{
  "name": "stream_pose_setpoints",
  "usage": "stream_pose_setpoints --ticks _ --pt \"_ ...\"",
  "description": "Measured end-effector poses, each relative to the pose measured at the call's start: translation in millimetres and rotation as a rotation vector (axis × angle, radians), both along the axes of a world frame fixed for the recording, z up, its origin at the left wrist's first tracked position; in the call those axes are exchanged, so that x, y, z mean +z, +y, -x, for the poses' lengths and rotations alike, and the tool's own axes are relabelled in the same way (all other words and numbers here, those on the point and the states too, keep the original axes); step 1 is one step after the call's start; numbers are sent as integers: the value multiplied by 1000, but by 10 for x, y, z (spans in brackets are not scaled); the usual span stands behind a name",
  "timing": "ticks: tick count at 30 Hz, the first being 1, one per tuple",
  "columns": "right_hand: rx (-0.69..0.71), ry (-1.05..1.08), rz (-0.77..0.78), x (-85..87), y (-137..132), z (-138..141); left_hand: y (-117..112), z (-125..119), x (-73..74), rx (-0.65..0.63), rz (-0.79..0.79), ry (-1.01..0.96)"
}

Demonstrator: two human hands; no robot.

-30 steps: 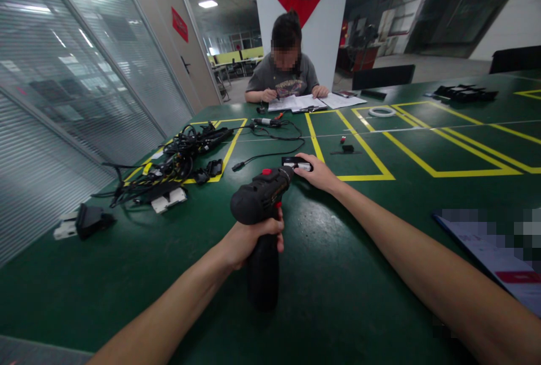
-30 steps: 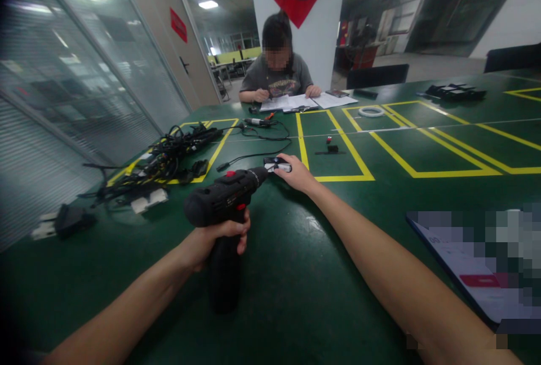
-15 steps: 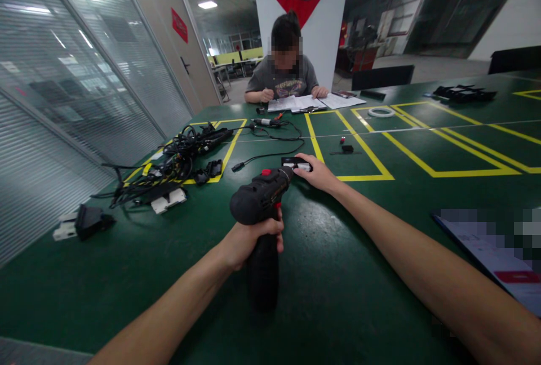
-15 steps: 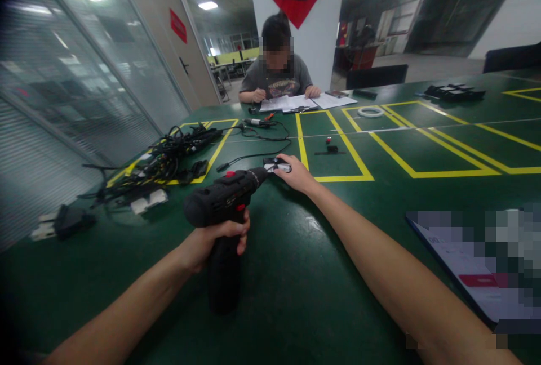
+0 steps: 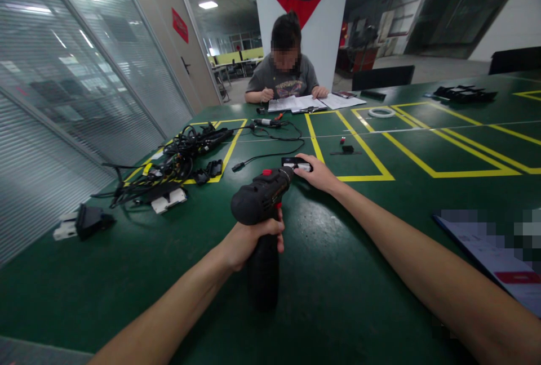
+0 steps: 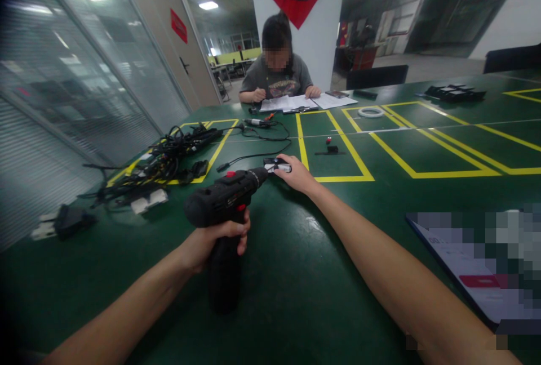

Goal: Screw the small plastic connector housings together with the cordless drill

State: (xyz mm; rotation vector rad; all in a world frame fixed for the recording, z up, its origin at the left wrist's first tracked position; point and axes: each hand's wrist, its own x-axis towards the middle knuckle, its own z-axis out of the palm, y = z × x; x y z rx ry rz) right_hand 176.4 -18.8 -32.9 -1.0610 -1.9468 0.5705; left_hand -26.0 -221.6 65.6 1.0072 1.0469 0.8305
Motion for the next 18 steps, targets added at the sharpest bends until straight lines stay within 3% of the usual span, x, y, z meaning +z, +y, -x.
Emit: stream_pose_setpoints --ticks 18 --pt "8 10 -3 -2 5 -1 2 -1 -8 -15 -13 -15"
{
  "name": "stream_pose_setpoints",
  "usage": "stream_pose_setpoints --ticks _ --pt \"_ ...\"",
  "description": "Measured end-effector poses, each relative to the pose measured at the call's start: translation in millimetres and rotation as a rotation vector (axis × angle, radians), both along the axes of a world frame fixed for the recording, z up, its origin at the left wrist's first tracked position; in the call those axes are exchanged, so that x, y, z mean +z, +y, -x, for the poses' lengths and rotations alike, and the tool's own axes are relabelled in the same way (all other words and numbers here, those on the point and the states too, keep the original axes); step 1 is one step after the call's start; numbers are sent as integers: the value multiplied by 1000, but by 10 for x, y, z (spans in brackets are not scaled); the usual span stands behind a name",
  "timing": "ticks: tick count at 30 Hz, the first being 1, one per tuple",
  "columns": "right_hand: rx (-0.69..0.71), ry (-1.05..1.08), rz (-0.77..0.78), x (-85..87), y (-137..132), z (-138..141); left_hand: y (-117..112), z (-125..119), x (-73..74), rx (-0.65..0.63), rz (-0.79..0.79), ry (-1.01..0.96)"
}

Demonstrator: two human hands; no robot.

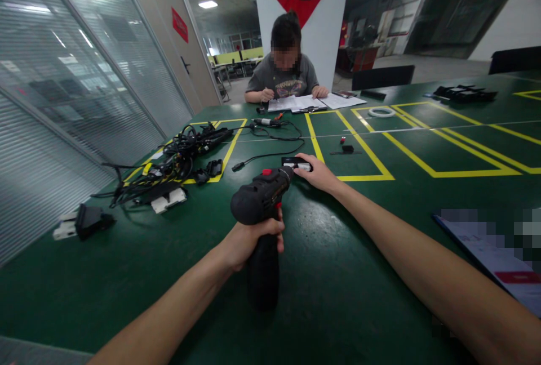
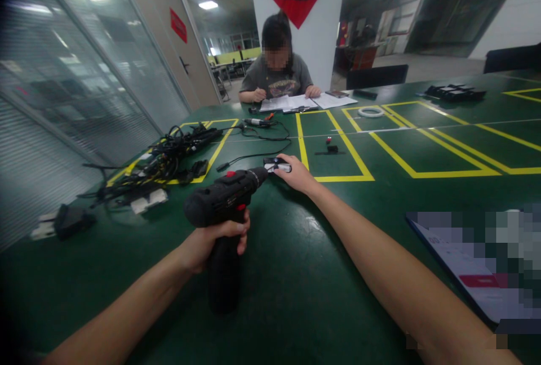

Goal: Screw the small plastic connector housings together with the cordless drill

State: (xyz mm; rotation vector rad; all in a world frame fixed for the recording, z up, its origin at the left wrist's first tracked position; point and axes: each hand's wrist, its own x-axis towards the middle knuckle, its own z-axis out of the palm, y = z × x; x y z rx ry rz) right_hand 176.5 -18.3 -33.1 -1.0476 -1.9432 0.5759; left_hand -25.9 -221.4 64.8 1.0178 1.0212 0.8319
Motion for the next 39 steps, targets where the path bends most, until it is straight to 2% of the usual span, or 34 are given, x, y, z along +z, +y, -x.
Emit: stream_pose_setpoints --ticks 39 --pt "-5 -2 0 7 -9 0 -9 -5 39 5 3 21"
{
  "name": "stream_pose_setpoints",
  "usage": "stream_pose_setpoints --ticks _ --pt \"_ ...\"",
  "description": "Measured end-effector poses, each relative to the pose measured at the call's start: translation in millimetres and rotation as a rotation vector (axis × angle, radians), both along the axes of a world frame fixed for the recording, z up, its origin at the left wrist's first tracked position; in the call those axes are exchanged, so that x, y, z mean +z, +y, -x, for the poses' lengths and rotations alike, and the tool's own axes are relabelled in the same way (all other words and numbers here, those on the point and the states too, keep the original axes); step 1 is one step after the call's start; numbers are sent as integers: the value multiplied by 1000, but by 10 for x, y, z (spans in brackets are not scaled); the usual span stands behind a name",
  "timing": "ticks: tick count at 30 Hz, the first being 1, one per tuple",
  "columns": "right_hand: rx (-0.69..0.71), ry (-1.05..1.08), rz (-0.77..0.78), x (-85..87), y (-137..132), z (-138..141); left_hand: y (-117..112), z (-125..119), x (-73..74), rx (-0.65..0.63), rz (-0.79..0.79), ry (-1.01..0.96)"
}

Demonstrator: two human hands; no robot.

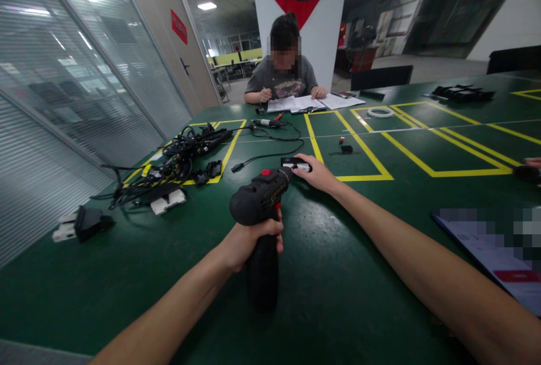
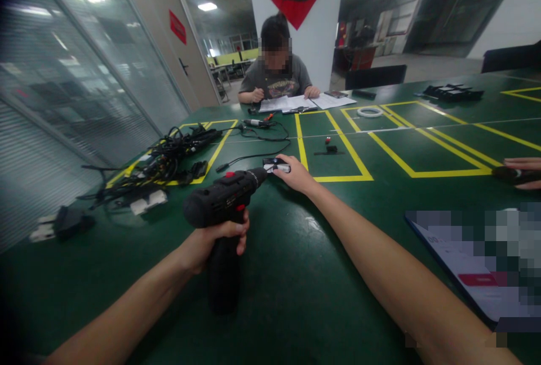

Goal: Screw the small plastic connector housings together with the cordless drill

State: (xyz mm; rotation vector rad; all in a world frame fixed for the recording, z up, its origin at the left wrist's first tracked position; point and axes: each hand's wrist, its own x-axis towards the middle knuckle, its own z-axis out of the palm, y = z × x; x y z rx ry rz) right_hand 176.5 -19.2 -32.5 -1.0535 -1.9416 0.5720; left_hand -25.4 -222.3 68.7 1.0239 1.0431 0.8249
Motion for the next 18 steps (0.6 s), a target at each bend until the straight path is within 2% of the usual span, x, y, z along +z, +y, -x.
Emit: stream_pose_setpoints --ticks 18 --pt "-7 0 -9 -23 17 6 3 1 -10 -10 0 -18"
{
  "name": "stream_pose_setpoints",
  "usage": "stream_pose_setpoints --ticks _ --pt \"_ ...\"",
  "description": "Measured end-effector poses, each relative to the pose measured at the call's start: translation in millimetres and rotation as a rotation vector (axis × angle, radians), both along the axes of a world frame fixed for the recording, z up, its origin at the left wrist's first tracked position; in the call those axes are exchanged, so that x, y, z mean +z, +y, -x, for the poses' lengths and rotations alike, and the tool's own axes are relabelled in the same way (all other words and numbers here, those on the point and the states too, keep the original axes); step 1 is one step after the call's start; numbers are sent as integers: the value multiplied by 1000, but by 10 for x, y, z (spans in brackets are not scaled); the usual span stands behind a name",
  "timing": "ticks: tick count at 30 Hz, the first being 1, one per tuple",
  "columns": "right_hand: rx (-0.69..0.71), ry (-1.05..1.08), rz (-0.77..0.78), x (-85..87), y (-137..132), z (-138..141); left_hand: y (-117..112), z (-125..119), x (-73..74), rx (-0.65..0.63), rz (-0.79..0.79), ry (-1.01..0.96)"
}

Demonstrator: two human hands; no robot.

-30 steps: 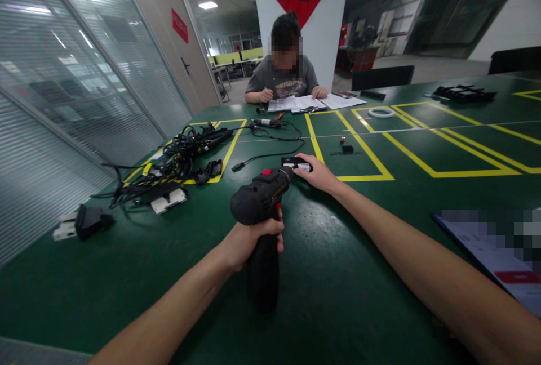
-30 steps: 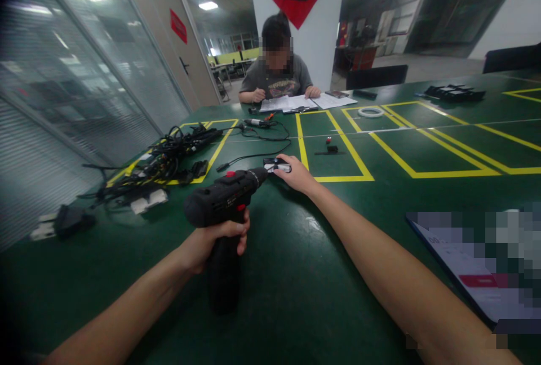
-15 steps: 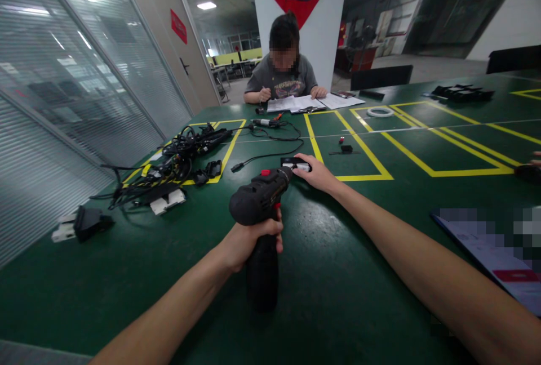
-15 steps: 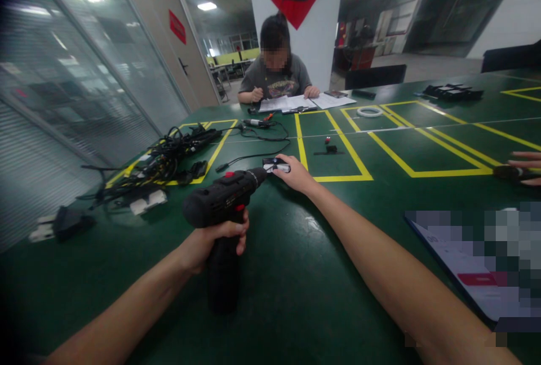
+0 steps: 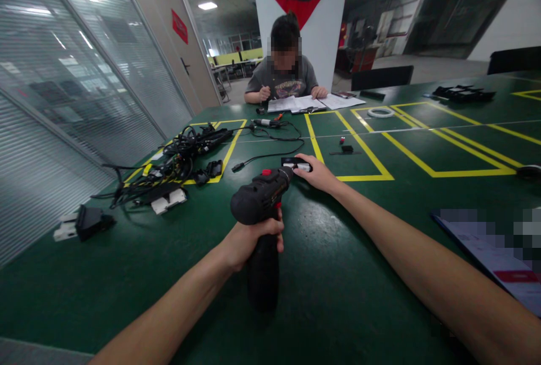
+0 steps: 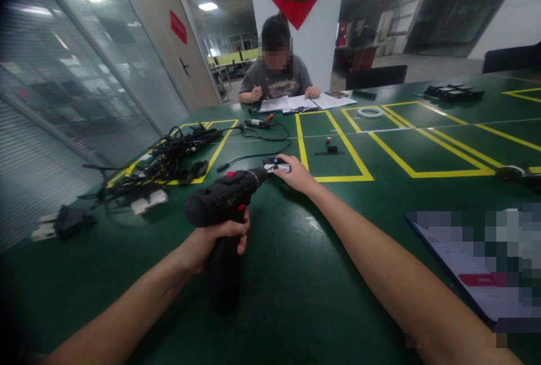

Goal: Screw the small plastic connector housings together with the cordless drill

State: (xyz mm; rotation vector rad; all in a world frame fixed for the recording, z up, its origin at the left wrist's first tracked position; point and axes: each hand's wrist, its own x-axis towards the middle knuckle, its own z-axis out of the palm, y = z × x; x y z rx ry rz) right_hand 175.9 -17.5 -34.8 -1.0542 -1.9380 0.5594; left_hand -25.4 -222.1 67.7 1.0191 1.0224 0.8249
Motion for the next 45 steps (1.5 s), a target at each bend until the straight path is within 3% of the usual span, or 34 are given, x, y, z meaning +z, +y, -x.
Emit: stream_pose_setpoints --ticks 45 --pt "3 -9 13 17 -10 -5 -10 -2 -1 9 6 6"
